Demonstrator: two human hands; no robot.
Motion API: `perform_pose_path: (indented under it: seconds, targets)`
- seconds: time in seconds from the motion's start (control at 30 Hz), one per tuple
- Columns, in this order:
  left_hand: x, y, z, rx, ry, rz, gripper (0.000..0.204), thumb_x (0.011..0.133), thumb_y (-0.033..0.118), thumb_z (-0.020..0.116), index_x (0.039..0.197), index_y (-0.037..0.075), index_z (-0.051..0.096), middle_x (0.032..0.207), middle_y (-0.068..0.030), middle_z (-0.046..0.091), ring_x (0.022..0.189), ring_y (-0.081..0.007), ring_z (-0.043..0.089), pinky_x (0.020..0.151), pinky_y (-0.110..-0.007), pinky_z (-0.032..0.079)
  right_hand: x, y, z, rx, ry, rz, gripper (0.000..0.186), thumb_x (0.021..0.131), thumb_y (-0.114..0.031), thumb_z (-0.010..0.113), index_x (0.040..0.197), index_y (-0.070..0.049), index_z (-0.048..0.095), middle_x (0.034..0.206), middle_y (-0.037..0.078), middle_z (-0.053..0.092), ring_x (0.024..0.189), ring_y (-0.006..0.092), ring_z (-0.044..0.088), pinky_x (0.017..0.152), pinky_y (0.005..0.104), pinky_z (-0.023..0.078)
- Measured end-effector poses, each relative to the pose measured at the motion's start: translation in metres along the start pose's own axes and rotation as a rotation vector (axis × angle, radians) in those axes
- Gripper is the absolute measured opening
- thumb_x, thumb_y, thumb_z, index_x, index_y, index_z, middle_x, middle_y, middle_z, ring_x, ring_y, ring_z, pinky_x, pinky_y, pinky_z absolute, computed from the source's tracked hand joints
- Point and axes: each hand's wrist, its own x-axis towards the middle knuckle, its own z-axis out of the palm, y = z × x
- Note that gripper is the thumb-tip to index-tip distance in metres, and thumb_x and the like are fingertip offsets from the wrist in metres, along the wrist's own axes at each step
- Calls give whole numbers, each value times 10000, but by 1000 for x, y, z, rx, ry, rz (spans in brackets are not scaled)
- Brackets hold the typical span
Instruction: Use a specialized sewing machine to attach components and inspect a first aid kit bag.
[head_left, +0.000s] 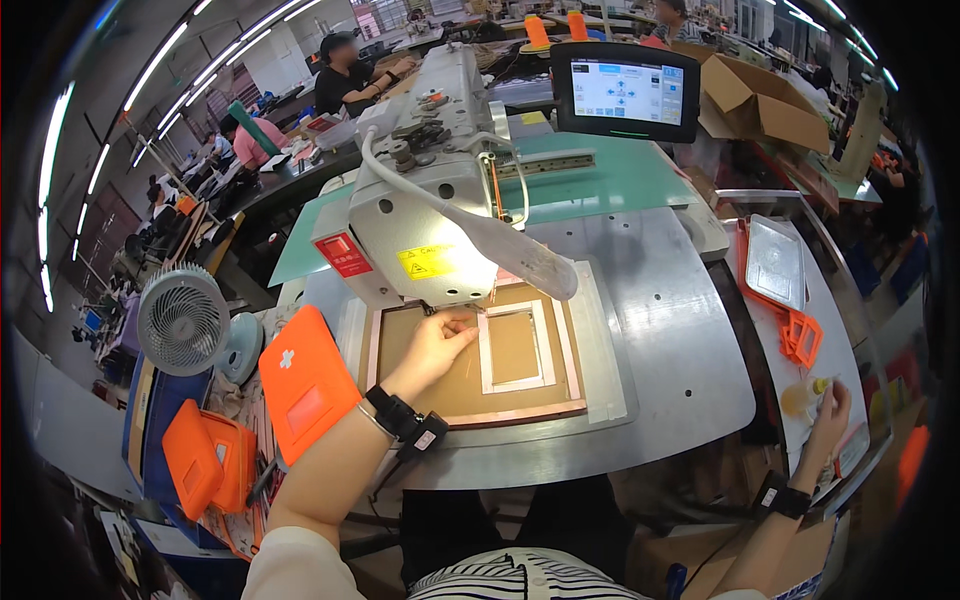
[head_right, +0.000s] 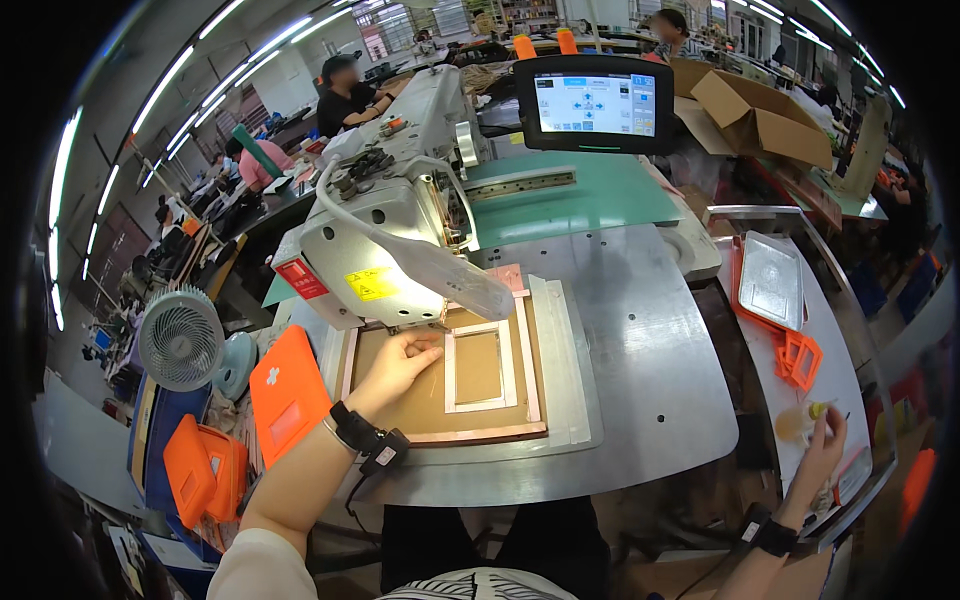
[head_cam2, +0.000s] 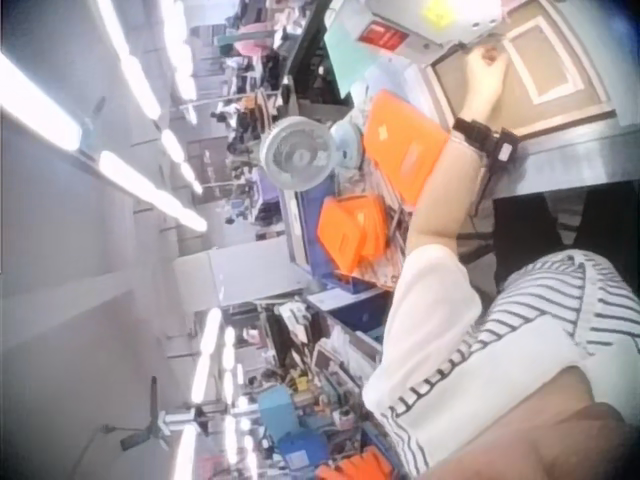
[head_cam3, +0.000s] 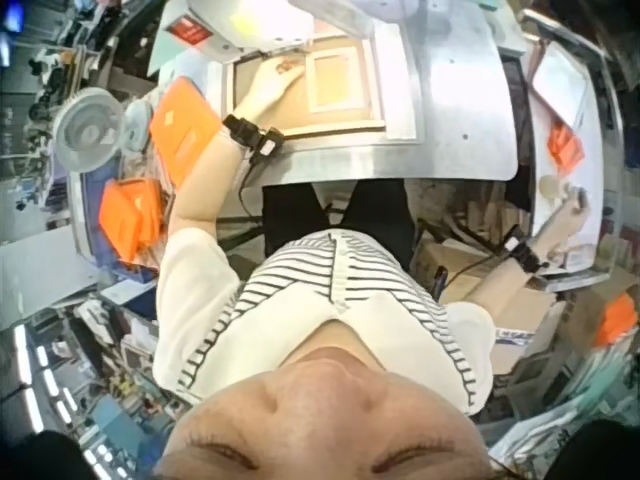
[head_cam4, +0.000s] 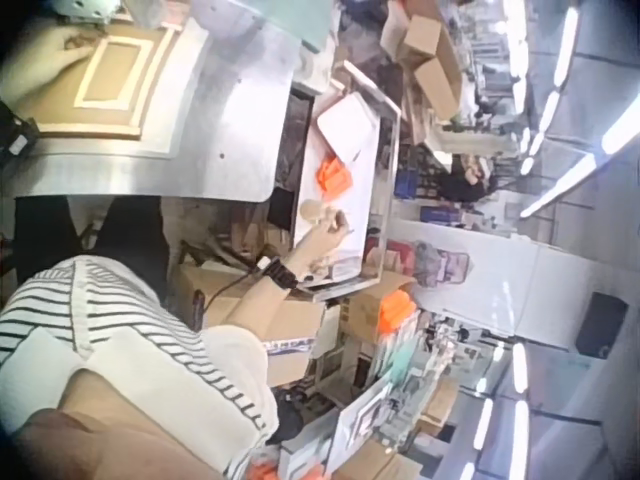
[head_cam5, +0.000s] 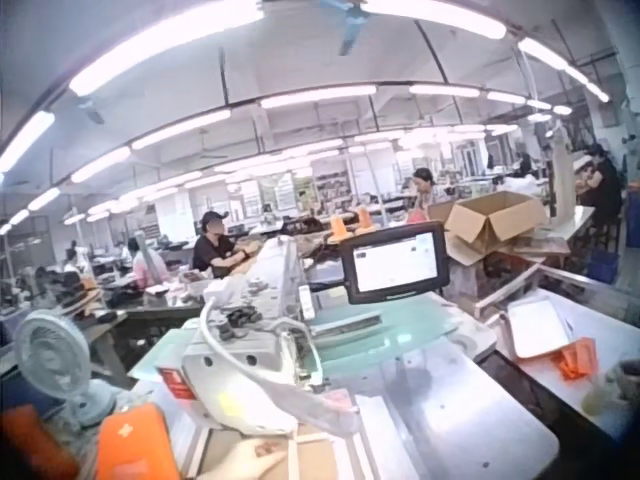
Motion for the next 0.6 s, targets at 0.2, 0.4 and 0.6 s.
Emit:
perform_pose_path:
  seconds: [0.2,0.4,0.6]
  targets:
    - [-14,-3,-15,-216,-14,-44,340,798,131,653,1087,-24,562,851,-31,570,736,-88,516,689,-223,449,-70,-215,140,584,-1273,181,159,826,-158,576,923,-33,595,736,3,571,593,54,495,532,186,395]
    - [-57,19,-9,-134,-118,54,339,814,133,632,1096,-33,545,957,-68,552,880,-135,531,802,-260,439,-145,-243,281,639,-1354,-30,159,785,-138,629,882,-20,584,701,5,561,608,87,527,573,231,446]
    - [-127,42,-24,-29,-153,79,312,815,135,609,1082,-17,560,1023,-91,553,971,-179,549,859,-286,421,-184,-256,331,724,-1096,-43,80,744,-11,589,814,-8,551,699,21,549,656,97,532,581,265,464]
